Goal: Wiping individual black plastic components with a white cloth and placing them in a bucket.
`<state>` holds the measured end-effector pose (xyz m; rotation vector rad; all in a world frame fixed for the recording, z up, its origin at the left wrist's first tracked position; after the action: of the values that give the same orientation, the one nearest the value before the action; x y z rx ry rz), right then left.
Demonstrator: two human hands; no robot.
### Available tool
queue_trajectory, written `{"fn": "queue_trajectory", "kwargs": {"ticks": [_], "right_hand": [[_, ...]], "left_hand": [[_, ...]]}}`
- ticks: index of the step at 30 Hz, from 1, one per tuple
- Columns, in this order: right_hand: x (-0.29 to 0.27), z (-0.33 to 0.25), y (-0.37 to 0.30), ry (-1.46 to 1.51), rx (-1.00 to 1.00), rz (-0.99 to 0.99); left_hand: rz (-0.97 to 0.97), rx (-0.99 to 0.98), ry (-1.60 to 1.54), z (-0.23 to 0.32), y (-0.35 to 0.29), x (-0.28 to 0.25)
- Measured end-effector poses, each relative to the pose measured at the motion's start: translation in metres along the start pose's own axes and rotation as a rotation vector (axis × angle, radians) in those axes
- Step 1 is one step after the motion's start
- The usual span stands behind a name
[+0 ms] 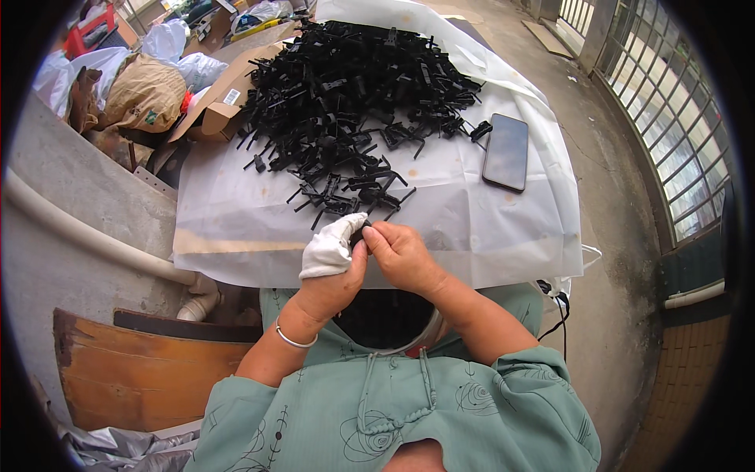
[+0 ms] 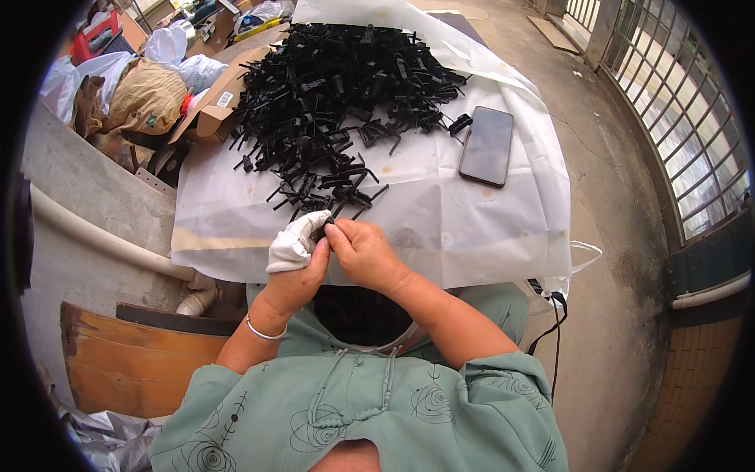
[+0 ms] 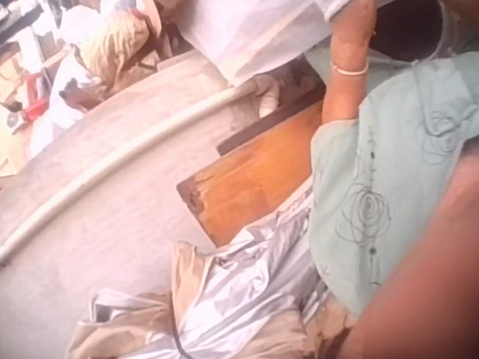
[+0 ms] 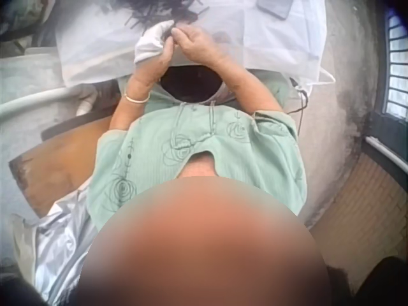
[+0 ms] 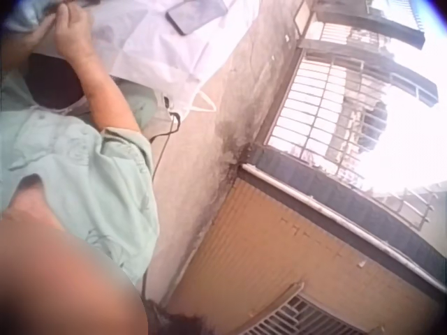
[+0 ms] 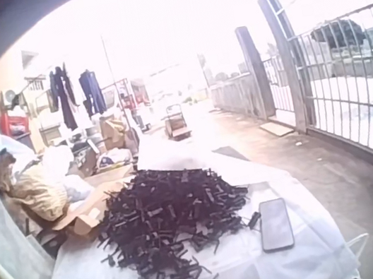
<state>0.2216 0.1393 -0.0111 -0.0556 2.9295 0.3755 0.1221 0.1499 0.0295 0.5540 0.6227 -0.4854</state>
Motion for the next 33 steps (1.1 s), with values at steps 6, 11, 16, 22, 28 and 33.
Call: {"fn": "queue_trajectory", "kwargs": {"ticks": [6,11,16,22,28,33], "right_hand": [[-0.005,-0.003,0.002,-0.013,0.024,-0.088],[-0.008,-0.01,-0.001,-0.291,-0.01,-0.199],[-0.02,-0.035,-0.004,-0.243,-0.313,-0.071],[-0.012,-0.014,0.0,-0.014,0.035,-0.201],[0.001,-0.02,-0.001,-0.093,-0.08,-0.279],[0.009,-0.004,-0.001,-0.063,0.009,-0.252]], "left_hand": [[-0.022,-0.206,-0.654,-0.023,-0.003,0.009],[-0.059,-0.326,-0.981,-0.041,-0.006,0.012],[-0.177,-0.317,-0.715,-0.03,-0.003,0.015],[-0.272,-0.161,-0.648,-0.008,0.001,0.021],[-0.233,-0.175,-0.588,-0.01,0.002,0.021],[-0.171,-0.039,-0.237,-0.002,0.003,0.013]]}}
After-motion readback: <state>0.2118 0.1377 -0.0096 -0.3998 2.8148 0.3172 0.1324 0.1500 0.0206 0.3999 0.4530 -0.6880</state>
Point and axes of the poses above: each hand's wrist, its own y-axis towards the middle knuckle, its own x-axis out of the palm, z = x × y, the point moved 10 cm from there along y, towards the middle knuckle, and after that the axes turned 8 degrees about -z, right-handed, at the moved point
